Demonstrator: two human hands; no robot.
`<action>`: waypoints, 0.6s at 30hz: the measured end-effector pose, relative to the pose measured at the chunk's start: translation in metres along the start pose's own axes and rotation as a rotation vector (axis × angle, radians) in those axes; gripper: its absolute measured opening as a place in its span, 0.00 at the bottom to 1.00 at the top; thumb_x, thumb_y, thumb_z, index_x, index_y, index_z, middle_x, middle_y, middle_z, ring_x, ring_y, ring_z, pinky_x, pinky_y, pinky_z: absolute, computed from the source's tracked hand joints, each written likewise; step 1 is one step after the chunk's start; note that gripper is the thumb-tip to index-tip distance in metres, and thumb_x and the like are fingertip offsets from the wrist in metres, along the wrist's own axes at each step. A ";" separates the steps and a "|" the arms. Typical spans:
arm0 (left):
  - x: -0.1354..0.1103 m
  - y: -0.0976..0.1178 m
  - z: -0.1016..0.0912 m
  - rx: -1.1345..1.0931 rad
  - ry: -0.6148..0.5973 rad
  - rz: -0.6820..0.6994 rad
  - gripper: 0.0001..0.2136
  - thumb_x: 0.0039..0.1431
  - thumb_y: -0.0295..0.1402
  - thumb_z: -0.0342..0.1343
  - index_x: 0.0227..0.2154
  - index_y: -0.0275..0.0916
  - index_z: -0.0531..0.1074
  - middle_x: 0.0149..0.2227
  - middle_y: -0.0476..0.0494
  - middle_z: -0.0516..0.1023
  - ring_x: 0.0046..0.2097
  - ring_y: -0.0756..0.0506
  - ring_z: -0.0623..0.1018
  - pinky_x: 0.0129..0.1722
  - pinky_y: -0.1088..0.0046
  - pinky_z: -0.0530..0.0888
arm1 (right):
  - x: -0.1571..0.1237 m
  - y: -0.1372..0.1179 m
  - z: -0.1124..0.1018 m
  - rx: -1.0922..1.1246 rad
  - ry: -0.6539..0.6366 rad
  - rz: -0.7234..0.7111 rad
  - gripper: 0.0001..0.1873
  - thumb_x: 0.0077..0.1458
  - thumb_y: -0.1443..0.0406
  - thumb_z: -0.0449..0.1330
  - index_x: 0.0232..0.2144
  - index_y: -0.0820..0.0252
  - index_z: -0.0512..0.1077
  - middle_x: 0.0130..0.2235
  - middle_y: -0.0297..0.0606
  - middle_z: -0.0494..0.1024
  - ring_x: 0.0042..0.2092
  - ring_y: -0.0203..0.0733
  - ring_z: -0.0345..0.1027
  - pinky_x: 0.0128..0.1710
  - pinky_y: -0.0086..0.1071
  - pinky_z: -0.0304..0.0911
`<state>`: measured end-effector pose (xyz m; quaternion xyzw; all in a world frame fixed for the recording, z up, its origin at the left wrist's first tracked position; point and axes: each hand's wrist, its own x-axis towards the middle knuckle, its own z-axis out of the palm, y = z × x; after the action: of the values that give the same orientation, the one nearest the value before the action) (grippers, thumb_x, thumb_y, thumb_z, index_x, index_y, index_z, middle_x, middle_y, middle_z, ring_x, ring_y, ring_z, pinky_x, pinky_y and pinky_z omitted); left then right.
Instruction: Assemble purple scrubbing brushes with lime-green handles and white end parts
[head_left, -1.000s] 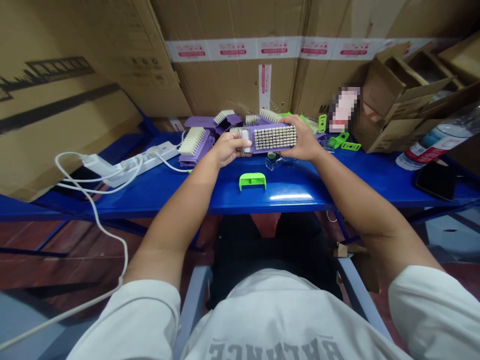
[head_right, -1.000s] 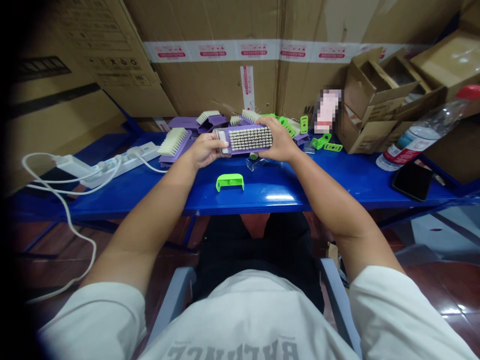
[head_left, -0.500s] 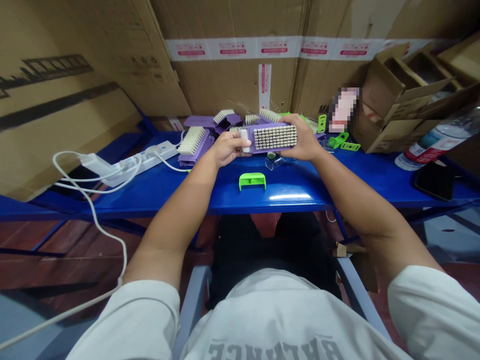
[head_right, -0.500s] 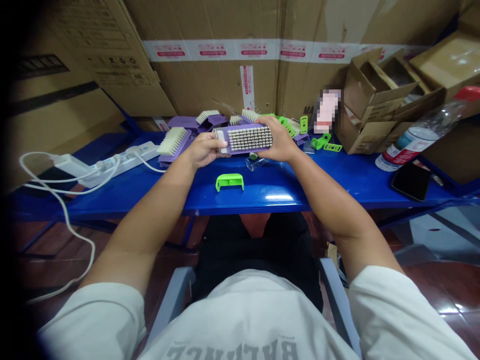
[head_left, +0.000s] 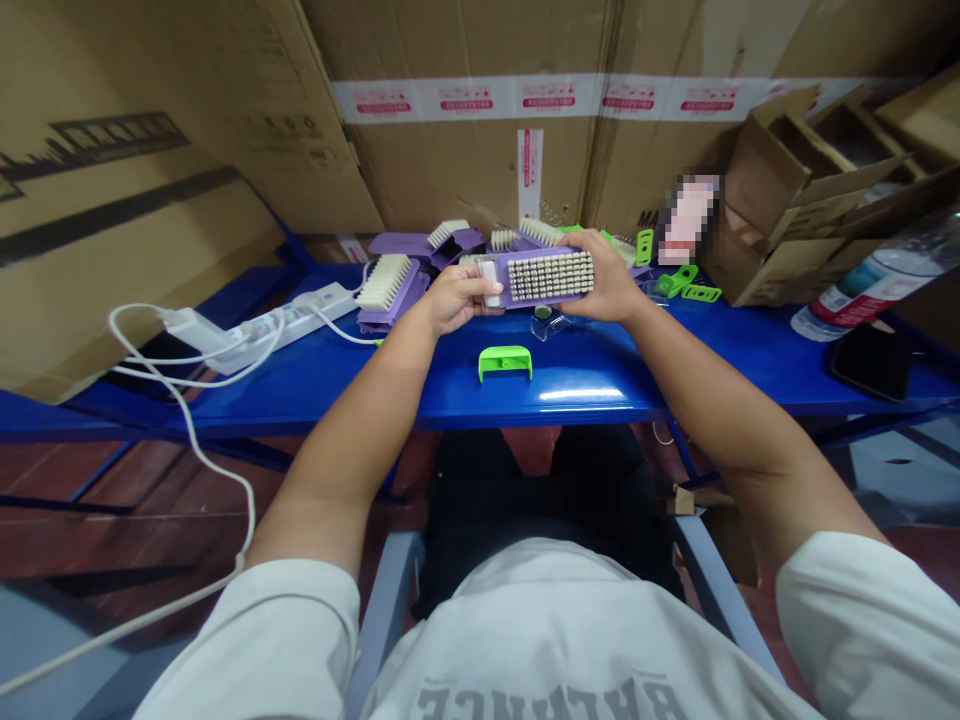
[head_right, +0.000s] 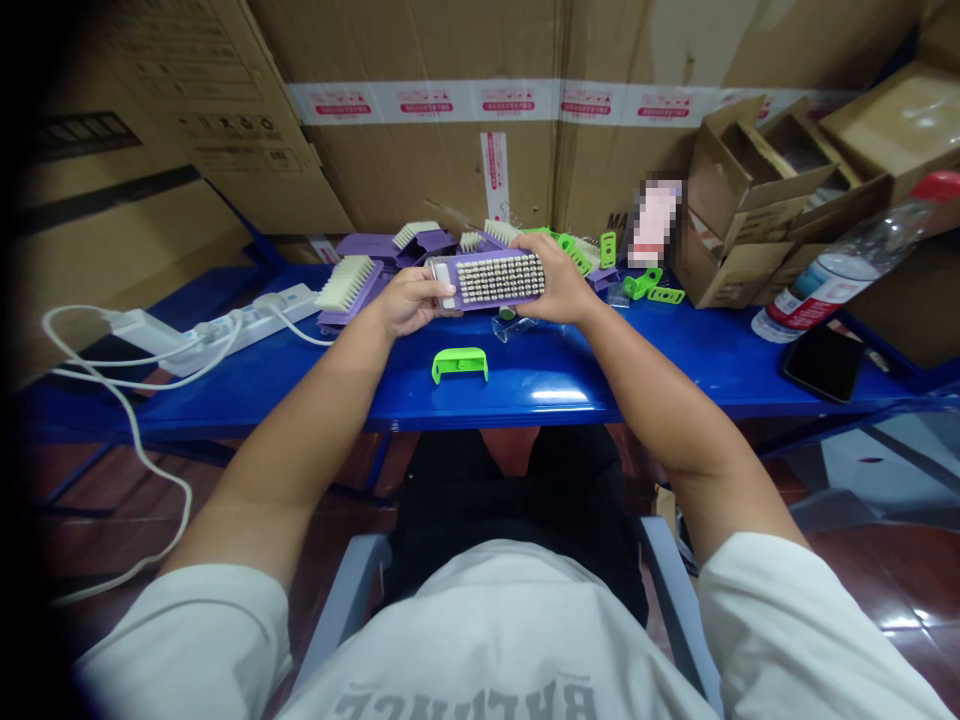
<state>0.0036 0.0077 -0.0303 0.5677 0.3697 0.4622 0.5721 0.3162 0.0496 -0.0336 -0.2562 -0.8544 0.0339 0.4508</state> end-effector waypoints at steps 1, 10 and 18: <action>0.000 0.000 0.000 0.001 0.000 -0.001 0.25 0.41 0.36 0.80 0.45 0.37 0.87 0.43 0.36 0.93 0.47 0.34 0.92 0.50 0.54 0.91 | 0.000 0.001 0.000 0.000 0.000 0.000 0.53 0.38 0.30 0.82 0.60 0.48 0.78 0.60 0.48 0.86 0.64 0.72 0.78 0.71 0.71 0.72; -0.001 0.002 0.007 -0.030 0.024 0.034 0.32 0.40 0.36 0.80 0.52 0.41 0.82 0.47 0.42 0.91 0.43 0.39 0.90 0.44 0.61 0.90 | -0.002 0.010 0.002 0.052 0.021 0.028 0.58 0.37 0.30 0.81 0.63 0.49 0.76 0.62 0.48 0.84 0.64 0.70 0.79 0.71 0.70 0.73; 0.002 0.000 0.011 0.005 0.082 0.214 0.39 0.39 0.40 0.84 0.57 0.49 0.77 0.58 0.43 0.85 0.60 0.34 0.87 0.59 0.58 0.87 | -0.005 0.018 0.005 0.097 0.061 0.112 0.71 0.34 0.21 0.78 0.71 0.45 0.67 0.64 0.46 0.78 0.66 0.72 0.76 0.70 0.74 0.75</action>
<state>0.0149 0.0064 -0.0294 0.5861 0.3313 0.5425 0.5024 0.3217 0.0634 -0.0453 -0.2824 -0.8220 0.0923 0.4859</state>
